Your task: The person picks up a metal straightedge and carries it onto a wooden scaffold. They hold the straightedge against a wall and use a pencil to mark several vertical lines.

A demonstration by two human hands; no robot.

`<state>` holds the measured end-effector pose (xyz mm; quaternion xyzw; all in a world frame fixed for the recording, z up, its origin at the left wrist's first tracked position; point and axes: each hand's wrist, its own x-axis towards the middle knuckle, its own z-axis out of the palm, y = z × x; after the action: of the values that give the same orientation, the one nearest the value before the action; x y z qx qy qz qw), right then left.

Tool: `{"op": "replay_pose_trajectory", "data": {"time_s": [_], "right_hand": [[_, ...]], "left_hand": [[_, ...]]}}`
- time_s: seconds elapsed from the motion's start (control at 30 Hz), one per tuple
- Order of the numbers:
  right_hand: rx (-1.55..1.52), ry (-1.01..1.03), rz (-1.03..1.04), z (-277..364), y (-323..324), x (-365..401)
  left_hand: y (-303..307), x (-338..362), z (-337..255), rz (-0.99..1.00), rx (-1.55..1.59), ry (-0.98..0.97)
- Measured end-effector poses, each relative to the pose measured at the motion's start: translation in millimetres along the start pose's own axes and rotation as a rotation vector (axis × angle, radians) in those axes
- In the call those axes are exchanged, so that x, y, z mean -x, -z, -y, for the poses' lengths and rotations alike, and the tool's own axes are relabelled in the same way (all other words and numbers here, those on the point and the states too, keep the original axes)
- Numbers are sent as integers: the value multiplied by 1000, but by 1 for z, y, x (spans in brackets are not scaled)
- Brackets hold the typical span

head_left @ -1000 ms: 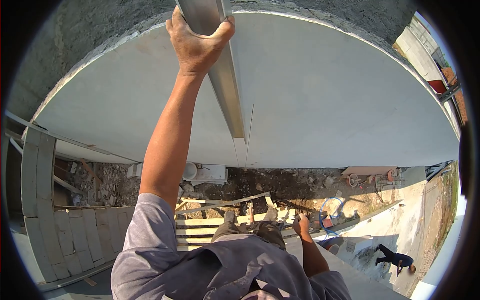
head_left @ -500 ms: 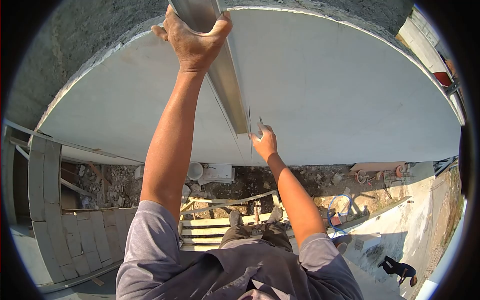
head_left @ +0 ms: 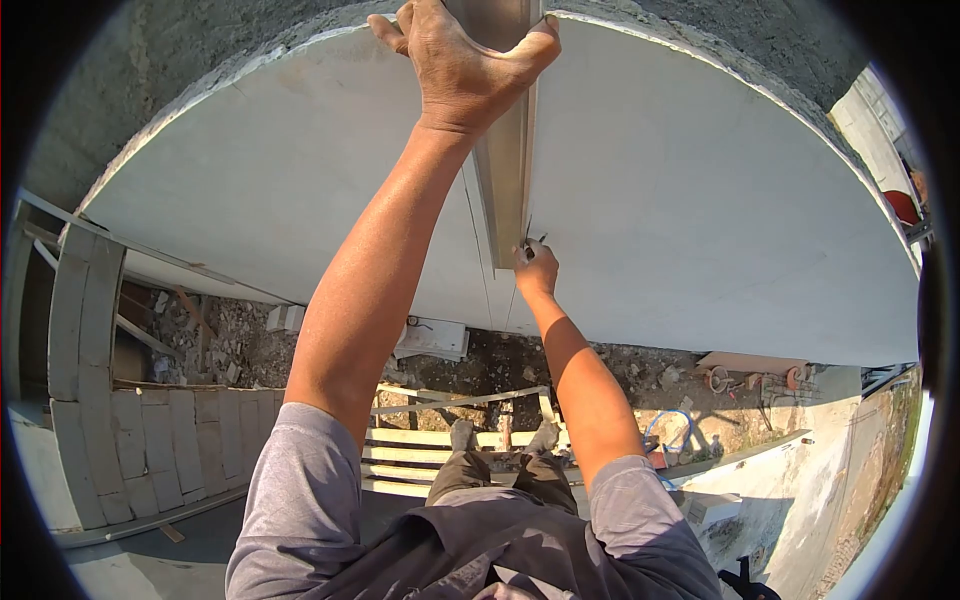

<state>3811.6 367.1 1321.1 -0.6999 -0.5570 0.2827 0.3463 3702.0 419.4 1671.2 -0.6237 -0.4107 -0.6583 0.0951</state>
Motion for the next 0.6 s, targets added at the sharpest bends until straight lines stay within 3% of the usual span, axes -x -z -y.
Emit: {"op": "replay_pose_trajectory", "data": {"time_s": [0.07, 0.17, 0.23, 0.47, 0.6], "right_hand": [[-21, 2, -4, -1, -5, -3], [-69, 33, -63, -6, -17, 0], [-114, 48, -100, -11, -24, 0], [-119, 129, -96, -18, -19, 3], [-93, 147, -107, -21, -18, 1]], "left_hand": [[-4, -3, 3, -122, -4, -164], [-2, 2, -6, 168, 203, 178], [-2, 1, -10, 229, 246, 243], [-4, 2, 3, 15, -155, -68], [0, -1, 2, 19, -86, -120]]}}
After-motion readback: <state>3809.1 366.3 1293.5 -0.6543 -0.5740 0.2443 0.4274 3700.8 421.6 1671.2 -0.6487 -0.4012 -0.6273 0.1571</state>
